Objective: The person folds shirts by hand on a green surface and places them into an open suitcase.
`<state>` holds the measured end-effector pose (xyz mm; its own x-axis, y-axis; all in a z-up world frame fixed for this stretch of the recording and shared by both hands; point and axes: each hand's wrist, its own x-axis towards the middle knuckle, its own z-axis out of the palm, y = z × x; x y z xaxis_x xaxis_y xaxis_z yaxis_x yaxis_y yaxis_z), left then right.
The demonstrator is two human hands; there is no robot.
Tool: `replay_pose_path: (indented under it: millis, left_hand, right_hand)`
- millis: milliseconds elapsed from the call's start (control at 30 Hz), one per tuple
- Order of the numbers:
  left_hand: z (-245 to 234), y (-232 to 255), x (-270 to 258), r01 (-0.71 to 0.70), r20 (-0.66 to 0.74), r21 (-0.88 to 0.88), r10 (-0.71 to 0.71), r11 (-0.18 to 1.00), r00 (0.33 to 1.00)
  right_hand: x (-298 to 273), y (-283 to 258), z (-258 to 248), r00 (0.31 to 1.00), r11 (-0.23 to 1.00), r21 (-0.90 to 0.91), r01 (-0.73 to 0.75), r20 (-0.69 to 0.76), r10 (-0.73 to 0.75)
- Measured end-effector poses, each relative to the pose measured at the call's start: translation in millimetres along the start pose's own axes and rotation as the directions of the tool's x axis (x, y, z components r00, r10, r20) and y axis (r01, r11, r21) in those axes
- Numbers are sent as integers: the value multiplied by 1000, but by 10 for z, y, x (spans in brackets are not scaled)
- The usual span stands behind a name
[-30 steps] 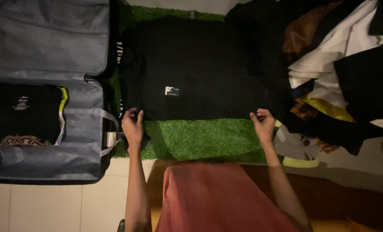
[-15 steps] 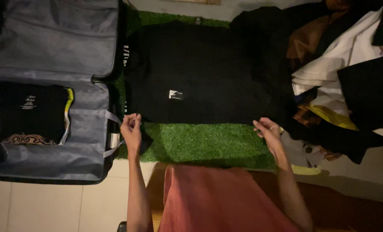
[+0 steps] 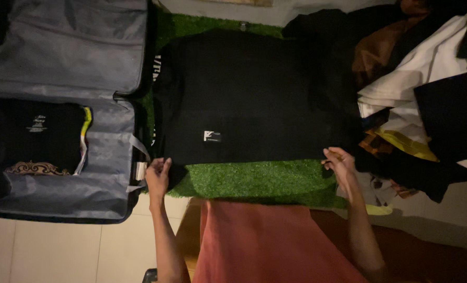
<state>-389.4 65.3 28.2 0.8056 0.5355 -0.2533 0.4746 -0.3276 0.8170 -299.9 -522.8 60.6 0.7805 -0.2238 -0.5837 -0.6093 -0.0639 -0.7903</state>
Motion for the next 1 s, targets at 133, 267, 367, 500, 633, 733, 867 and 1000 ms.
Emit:
replay_pose_path:
  millis: [133, 267, 367, 500, 633, 733, 867, 1000]
  left_hand:
    - [-43, -193, -25, 5, 44, -100, -1, 995, 999]
    - [-29, -234, -81, -29, 43, -66, 32, 997, 999]
    - [-88, 40, -149, 18, 53, 222, -30, 975, 998]
    - [12, 525, -99, -123, -8, 439, 141, 890, 990]
    - [132, 843, 214, -126, -34, 456, 159, 881, 987]
    - [260, 942, 584, -194, -32, 420, 228, 887, 973]
    - [480, 710, 1321, -277, -56, 427, 330, 861, 942]
    - [786, 132, 1966, -151, -101, 573, 252, 806, 962]
  right_hand:
    - [0, 178, -106, 997, 997, 16, 77, -26, -76]
    - [62, 302, -100, 998, 982, -179, 65, 8, -65]
    - [158, 346, -117, 990, 934, -333, 128, -7, -138]
    - [354, 412, -121, 898, 816, -440, 375, -45, -437]
    - [580, 240, -56, 757, 677, -486, 554, -45, -652]
    - [539, -106, 92, 742, 692, -478, 541, -115, -660]
    - [441, -738, 330, 640, 591, -564, 576, -138, -756]
    - [405, -1009, 374, 541, 465, -709, 529, -140, -829]
